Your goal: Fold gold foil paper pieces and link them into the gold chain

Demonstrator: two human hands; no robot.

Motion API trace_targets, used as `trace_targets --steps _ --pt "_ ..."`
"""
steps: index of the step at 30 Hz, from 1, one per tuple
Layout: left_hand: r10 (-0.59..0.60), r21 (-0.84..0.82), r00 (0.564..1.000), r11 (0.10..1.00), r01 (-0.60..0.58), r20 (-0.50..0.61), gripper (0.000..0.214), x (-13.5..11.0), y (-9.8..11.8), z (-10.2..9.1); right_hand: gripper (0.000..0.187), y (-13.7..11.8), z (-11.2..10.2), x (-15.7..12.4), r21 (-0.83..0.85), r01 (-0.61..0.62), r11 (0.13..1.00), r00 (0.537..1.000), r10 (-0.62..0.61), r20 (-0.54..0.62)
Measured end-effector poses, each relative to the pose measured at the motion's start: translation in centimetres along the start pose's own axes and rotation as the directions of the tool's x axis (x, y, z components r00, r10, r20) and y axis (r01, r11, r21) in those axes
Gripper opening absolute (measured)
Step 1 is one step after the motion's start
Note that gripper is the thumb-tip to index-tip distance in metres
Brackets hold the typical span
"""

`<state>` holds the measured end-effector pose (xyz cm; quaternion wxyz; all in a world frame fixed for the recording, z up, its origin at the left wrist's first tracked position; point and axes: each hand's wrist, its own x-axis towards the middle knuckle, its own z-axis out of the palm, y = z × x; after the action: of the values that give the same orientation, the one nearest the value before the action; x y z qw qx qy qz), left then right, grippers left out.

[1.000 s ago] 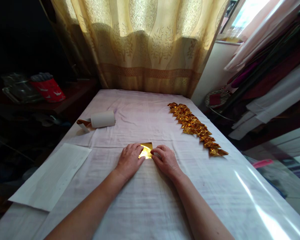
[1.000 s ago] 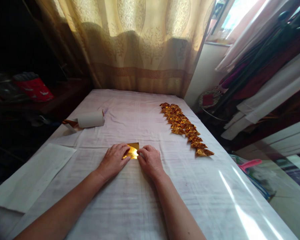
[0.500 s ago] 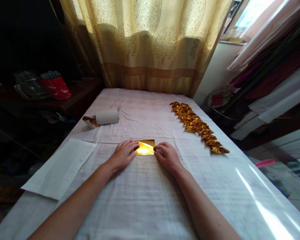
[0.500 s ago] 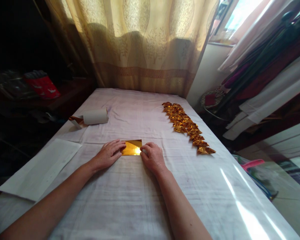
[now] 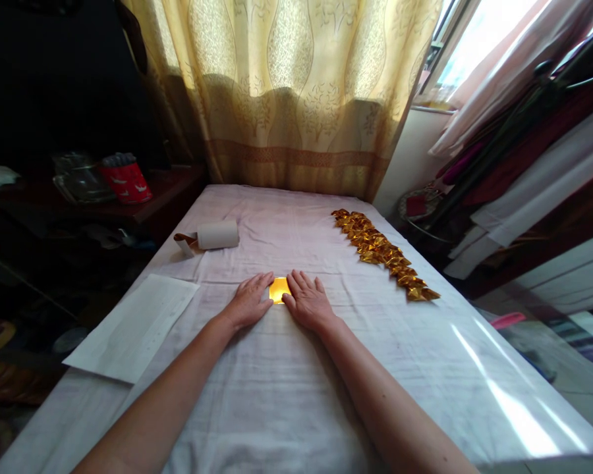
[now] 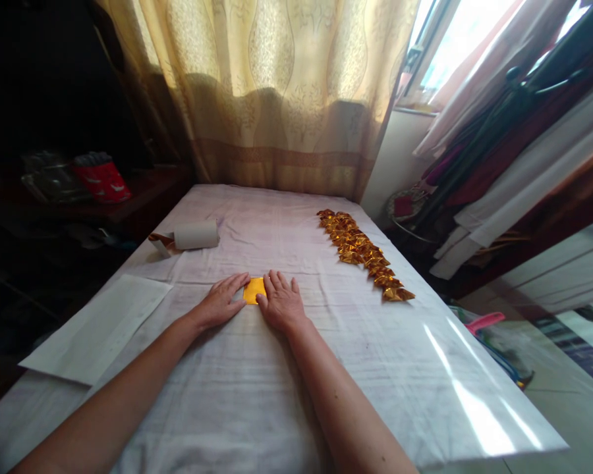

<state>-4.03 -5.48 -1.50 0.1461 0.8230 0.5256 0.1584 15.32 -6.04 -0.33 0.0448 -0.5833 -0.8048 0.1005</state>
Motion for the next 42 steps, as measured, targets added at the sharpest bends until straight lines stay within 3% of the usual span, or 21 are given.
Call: trace_targets --steps 6,18,21,25,28,33,42 --pt "-0.019 0.009 1.0 1.0 0.019 0.022 0.063 0.2 -0.1 -0.1 0.056 3.6 -0.7 -1.7 -0.021 -0.083 0.996 0.997 0.083 0.0" --pt "-0.019 0.09 1.0 0.996 0.02 -0.009 0.055 -0.4 0.2 -0.1 0.059 3.8 -0.1 -2.2 0.025 -0.086 0.996 0.989 0.088 -0.122" --pt "-0.013 0.11 1.0 0.994 0.014 -0.017 0.052 -0.6 0.4 0.0 0.059 4.1 0.2 -2.6 0.031 -0.005 1.0 0.959 0.013 -0.284" --pt "-0.008 0.132 1.0 0.991 0.011 -0.025 0.053 -0.8 0.6 0.1 0.047 3.9 0.5 -3.1 0.025 0.24 0.97 0.889 -0.209 -0.408" --pt "0.006 0.143 0.999 0.99 -0.001 -0.038 0.055 -0.8 0.3 0.3 0.041 3.1 0.3 -3.3 0.048 0.33 0.943 0.88 -0.288 -0.377" --pt "0.039 0.148 0.998 0.989 -0.031 -0.055 0.057 -0.8 -0.8 1.0 0.029 2.3 -0.5 -3.5 0.124 0.336 0.933 0.92 -0.297 -0.257" --pt "0.047 0.138 0.998 0.99 -0.04 -0.047 0.058 -0.8 -1.4 1.4 0.025 3.1 -0.6 -3.2 0.237 0.312 0.92 0.932 -0.248 -0.266"
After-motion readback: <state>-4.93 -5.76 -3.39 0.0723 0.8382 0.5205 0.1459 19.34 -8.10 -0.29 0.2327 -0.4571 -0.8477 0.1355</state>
